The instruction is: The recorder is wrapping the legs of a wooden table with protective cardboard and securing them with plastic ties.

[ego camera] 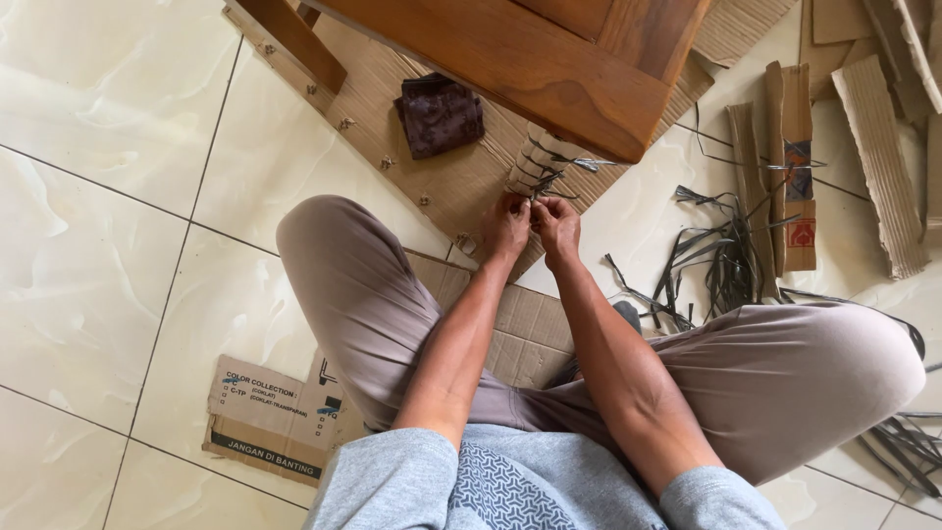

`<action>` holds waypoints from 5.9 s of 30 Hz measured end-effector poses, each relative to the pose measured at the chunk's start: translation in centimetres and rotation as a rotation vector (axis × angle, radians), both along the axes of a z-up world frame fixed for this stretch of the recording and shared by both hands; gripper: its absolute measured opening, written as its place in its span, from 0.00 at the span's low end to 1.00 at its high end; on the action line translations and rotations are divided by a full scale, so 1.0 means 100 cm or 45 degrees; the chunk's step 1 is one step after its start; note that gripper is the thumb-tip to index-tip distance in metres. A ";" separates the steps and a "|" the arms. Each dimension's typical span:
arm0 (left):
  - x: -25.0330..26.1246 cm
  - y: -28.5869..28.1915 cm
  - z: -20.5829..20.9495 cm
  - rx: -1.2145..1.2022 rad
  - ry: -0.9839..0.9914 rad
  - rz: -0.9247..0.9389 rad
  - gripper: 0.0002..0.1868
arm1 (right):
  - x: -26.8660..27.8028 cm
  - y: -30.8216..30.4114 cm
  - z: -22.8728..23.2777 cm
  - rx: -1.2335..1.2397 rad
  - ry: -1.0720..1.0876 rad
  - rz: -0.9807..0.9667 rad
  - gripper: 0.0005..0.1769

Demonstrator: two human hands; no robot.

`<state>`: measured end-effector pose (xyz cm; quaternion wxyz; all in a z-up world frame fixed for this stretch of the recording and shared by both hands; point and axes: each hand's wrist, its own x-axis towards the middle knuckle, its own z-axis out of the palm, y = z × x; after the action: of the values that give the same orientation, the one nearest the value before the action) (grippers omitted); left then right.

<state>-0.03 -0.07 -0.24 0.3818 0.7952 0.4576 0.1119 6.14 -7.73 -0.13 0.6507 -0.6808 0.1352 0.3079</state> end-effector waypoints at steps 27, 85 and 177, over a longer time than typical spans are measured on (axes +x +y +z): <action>-0.005 -0.008 0.009 0.023 -0.201 0.156 0.08 | -0.003 -0.006 0.007 0.214 0.111 0.196 0.10; 0.005 -0.005 0.027 -0.128 0.228 0.188 0.18 | 0.011 -0.025 0.039 -0.156 -0.313 -0.269 0.12; 0.032 0.256 0.345 -0.344 -1.377 0.040 0.30 | 0.152 0.033 0.357 -0.848 -2.319 0.480 0.45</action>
<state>3.18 25.56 34.22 0.6591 0.5615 0.2186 0.4501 21.29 -4.39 35.60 0.2216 -0.8164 -0.4481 -0.2890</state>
